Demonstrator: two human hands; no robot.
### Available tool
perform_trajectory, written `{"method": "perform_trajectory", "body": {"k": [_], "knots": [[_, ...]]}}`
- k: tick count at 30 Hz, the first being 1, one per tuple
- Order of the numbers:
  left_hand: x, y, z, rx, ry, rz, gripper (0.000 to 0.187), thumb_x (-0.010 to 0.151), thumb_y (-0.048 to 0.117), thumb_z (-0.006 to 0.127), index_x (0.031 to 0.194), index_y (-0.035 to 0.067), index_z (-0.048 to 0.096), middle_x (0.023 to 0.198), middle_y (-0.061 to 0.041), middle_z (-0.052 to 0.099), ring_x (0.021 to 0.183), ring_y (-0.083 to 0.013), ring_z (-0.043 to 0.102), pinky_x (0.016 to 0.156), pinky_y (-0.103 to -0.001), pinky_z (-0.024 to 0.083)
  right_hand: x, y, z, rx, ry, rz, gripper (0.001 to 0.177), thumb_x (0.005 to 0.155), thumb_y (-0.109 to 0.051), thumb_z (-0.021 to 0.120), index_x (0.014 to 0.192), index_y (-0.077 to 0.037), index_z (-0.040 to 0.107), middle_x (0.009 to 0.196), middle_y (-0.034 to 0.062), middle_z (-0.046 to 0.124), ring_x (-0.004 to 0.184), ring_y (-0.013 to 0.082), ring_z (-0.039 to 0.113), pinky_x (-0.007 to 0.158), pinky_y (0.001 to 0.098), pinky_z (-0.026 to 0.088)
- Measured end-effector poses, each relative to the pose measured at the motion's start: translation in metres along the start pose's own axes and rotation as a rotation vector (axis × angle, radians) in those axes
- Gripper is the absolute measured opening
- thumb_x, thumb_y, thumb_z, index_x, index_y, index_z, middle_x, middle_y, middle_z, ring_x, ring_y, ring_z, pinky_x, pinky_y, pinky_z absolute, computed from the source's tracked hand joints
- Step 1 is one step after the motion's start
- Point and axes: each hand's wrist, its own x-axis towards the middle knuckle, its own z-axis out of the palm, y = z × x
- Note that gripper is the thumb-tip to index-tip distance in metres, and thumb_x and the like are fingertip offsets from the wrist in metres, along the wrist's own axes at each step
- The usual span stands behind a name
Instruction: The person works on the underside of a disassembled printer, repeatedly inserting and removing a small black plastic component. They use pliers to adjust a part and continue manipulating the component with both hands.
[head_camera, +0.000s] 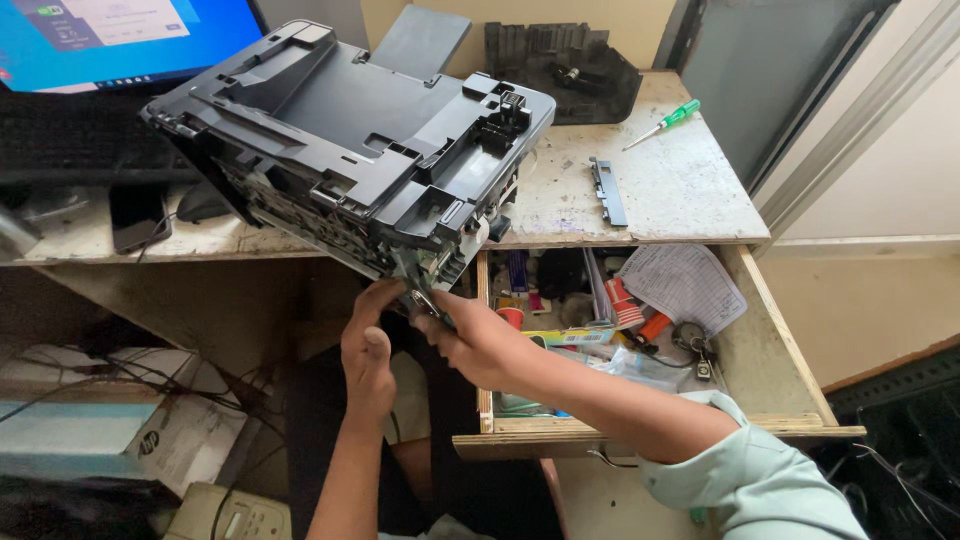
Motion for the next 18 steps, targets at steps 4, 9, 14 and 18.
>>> {"method": "perform_trajectory", "body": {"k": [4, 9, 14, 18], "knots": [[-0.002, 0.002, 0.0, -0.02, 0.004, 0.025, 0.083, 0.107, 0.071, 0.033, 0.132, -0.003, 0.062, 0.137, -0.018, 0.062, 0.134, -0.0313, 0.056, 0.117, -0.042, 0.039, -0.008, -0.017, 0.007, -0.261, 0.218, -0.235, 0.016, 0.101, -0.013, 0.06, 0.106, 0.002, 0.058, 0.08, 0.026, 0.067, 0.083, 0.0482, 0.063, 0.064, 0.0524, 0.046], [0.002, 0.005, -0.004, 0.002, -0.012, 0.025, 0.083, 0.106, 0.071, 0.034, 0.132, -0.002, 0.063, 0.135, -0.017, 0.064, 0.133, -0.0311, 0.058, 0.116, -0.041, 0.041, -0.012, -0.026, 0.024, -0.359, 0.334, -0.165, 0.011, 0.096, -0.006, 0.059, 0.101, 0.002, 0.055, 0.083, 0.0267, 0.068, 0.083, 0.0507, 0.063, 0.067, 0.0579, 0.044], [0.0, 0.003, -0.007, -0.033, -0.026, 0.037, 0.083, 0.106, 0.071, 0.037, 0.132, -0.004, 0.062, 0.137, -0.02, 0.062, 0.136, -0.0337, 0.057, 0.117, -0.042, 0.04, -0.008, -0.027, 0.053, -0.446, 0.447, -0.008, 0.021, 0.088, -0.003, 0.06, 0.108, 0.004, 0.054, 0.086, 0.0273, 0.068, 0.08, 0.0505, 0.064, 0.066, 0.0568, 0.049], [0.001, 0.0, -0.009, -0.002, -0.037, 0.053, 0.085, 0.105, 0.073, 0.033, 0.133, -0.002, 0.063, 0.138, -0.018, 0.063, 0.137, -0.0336, 0.057, 0.117, -0.043, 0.041, -0.009, -0.03, 0.06, -0.494, 0.46, 0.034, 0.031, 0.079, 0.0, 0.063, 0.107, 0.006, 0.052, 0.087, 0.0283, 0.067, 0.079, 0.0502, 0.065, 0.065, 0.0555, 0.051]]}}
